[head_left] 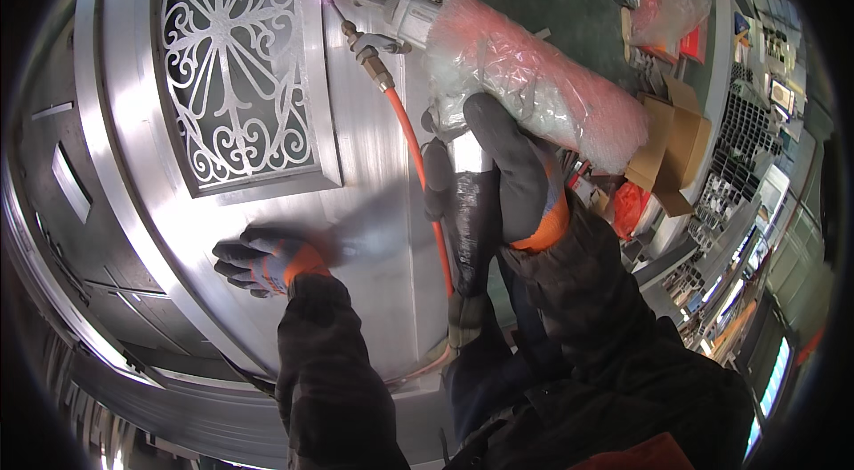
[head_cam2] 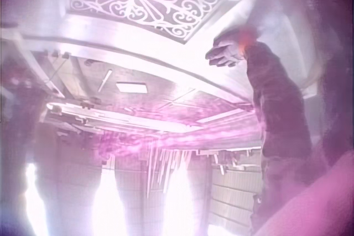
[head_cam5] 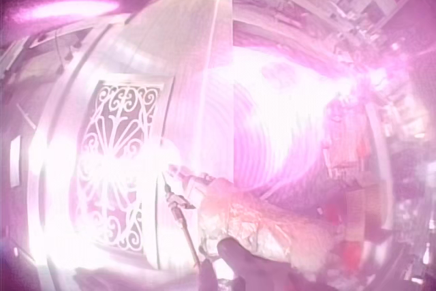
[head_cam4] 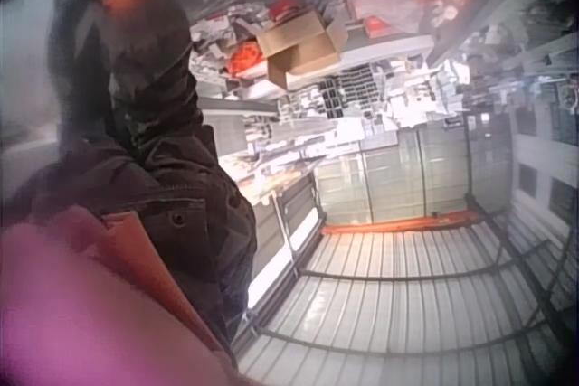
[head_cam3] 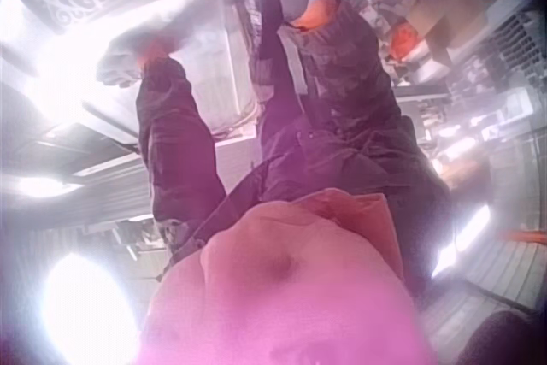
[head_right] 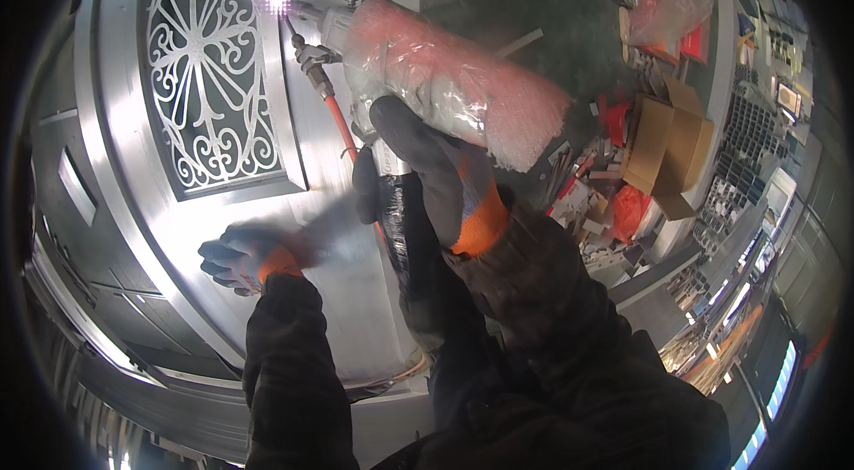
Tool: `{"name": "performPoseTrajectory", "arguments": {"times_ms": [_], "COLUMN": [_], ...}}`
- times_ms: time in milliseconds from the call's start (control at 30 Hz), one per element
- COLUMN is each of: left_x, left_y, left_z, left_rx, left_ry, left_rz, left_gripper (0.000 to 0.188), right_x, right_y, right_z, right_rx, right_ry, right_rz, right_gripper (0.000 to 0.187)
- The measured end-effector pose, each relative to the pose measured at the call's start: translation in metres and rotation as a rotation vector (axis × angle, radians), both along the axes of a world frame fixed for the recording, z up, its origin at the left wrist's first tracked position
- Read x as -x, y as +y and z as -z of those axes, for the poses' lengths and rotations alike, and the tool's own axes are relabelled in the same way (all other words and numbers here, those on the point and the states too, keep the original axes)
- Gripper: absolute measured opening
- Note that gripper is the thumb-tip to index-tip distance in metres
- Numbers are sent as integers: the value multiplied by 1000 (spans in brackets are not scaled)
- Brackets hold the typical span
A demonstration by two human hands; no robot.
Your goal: The person welds a decorative metal panel onto a larger metal sheet using a handheld welding torch. They hold the panel in place with one hand while guiding the torch along the edges with the other, creating visible sparks and weld beads.
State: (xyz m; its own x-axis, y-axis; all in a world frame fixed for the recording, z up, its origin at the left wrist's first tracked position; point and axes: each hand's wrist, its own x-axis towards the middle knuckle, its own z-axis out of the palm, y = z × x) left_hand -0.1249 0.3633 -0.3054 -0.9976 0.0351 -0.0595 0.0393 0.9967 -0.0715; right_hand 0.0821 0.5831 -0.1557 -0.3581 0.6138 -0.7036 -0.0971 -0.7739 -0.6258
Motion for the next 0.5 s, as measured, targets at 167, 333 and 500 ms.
{"name": "performPoseTrajectory", "arguments": {"times_ms": [167, 333, 500], "left_x": [4, 1, -4], "left_y": [0, 3, 5], "left_z": [-5, -3, 2], "left_rx": [4, -3, -10], "left_ry": [11, 3, -22], "left_rz": [2, 11, 20], "left_gripper": [77, 77, 78], "right_x": [4, -1, -8], "right_y": [-1, -3, -3], "right_z": [0, 1, 0], "right_rx": [22, -4, 26], "right_ry": [14, 30, 32], "right_rz": [27, 28, -8], "right_gripper": [38, 36, 46]}}
